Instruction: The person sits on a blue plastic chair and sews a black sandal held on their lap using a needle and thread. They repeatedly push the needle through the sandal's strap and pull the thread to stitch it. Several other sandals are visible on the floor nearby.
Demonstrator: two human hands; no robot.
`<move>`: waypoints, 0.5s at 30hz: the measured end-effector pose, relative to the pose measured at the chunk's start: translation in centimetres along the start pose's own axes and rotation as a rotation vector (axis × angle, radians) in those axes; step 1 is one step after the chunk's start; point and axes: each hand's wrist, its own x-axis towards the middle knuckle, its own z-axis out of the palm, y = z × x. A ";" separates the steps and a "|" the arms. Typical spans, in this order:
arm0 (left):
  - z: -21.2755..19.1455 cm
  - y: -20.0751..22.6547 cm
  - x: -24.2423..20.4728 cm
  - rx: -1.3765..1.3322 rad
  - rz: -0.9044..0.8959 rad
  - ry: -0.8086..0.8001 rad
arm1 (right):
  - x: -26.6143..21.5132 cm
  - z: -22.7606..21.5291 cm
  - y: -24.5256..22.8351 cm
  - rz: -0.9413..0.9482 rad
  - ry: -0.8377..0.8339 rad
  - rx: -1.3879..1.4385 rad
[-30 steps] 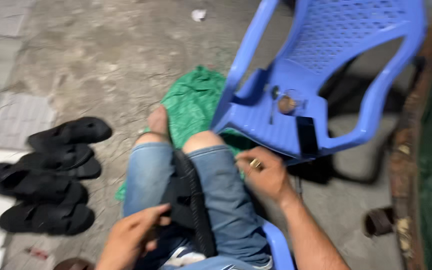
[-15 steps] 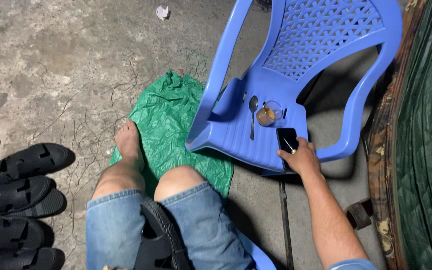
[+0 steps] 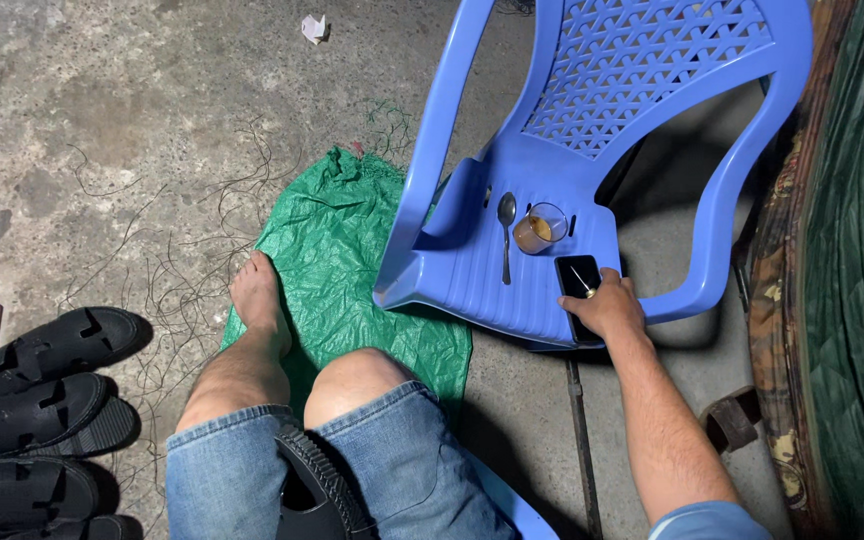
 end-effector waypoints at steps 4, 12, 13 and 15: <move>-6.1 0.9 -0.1 -0.008 0.008 -0.031 | -0.2 0.2 0.3 0.002 -0.007 -0.001; -14.3 -2.5 -15.3 -0.172 -0.023 -0.112 | -8.0 4.9 -1.6 -0.662 0.530 0.556; -14.5 -3.9 -18.2 -0.190 -0.024 -0.122 | -11.3 3.8 -3.3 -0.656 0.534 0.558; -16.1 -7.1 -24.2 -0.221 -0.028 -0.145 | -17.9 1.8 -6.8 -0.823 0.279 0.667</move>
